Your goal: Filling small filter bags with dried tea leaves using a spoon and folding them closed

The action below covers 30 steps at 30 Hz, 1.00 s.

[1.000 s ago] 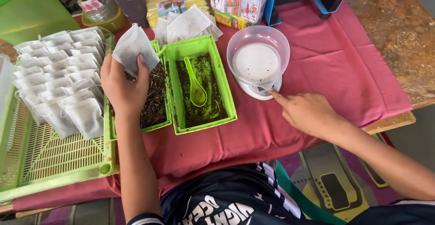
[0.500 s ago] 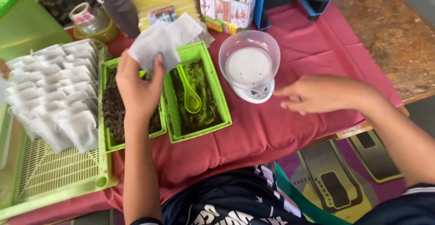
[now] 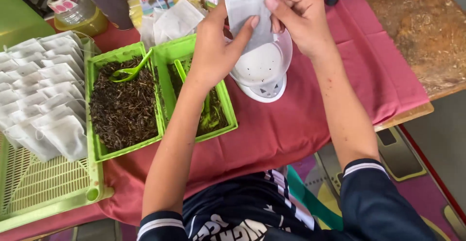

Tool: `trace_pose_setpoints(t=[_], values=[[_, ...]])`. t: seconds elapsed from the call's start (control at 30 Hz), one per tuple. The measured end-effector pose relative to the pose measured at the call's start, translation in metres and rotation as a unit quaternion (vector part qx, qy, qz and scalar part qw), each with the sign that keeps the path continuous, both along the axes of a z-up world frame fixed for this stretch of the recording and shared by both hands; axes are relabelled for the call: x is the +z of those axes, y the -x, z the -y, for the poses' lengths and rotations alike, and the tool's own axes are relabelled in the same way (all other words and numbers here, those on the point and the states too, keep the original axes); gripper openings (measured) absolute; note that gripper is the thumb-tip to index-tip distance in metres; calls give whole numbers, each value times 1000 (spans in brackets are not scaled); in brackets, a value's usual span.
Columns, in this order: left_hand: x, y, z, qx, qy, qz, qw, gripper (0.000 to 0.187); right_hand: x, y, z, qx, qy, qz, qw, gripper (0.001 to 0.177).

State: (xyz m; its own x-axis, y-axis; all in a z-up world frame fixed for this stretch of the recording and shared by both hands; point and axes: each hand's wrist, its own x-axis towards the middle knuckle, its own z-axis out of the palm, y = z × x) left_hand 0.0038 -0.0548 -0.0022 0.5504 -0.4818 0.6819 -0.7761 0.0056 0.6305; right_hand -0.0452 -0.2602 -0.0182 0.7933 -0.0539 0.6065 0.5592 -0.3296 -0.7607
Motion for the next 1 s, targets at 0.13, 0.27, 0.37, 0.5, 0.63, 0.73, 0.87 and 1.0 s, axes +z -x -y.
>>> trace_pose_setpoints(t=[0.13,0.27,0.37,0.5,0.63,0.73,0.87,1.0], values=[[-11,-23,18,-67,6,-8,998,23,-12,-10,13,-49,14,37,998,39],[-12,-40,25,-99,-82,-39,991,39,-17,-20,20,-88,44,66,993,25],[-29,-50,29,-99,-91,-62,989,51,-25,-19,22,-99,81,55,990,28],[-34,-52,36,-38,-109,-120,986,24,-24,-22,27,-77,75,60,992,13],[-55,-69,35,-14,-106,-75,991,42,-27,-23,23,-80,78,34,993,11],[-51,-63,33,-31,-108,-75,991,39,-30,-23,22,-103,88,26,990,12],[-53,-65,34,-16,-128,-81,988,36,-33,-26,25,-104,88,27,990,11],[-56,-71,37,19,-158,-57,986,40,-37,-30,25,-95,81,16,992,9]])
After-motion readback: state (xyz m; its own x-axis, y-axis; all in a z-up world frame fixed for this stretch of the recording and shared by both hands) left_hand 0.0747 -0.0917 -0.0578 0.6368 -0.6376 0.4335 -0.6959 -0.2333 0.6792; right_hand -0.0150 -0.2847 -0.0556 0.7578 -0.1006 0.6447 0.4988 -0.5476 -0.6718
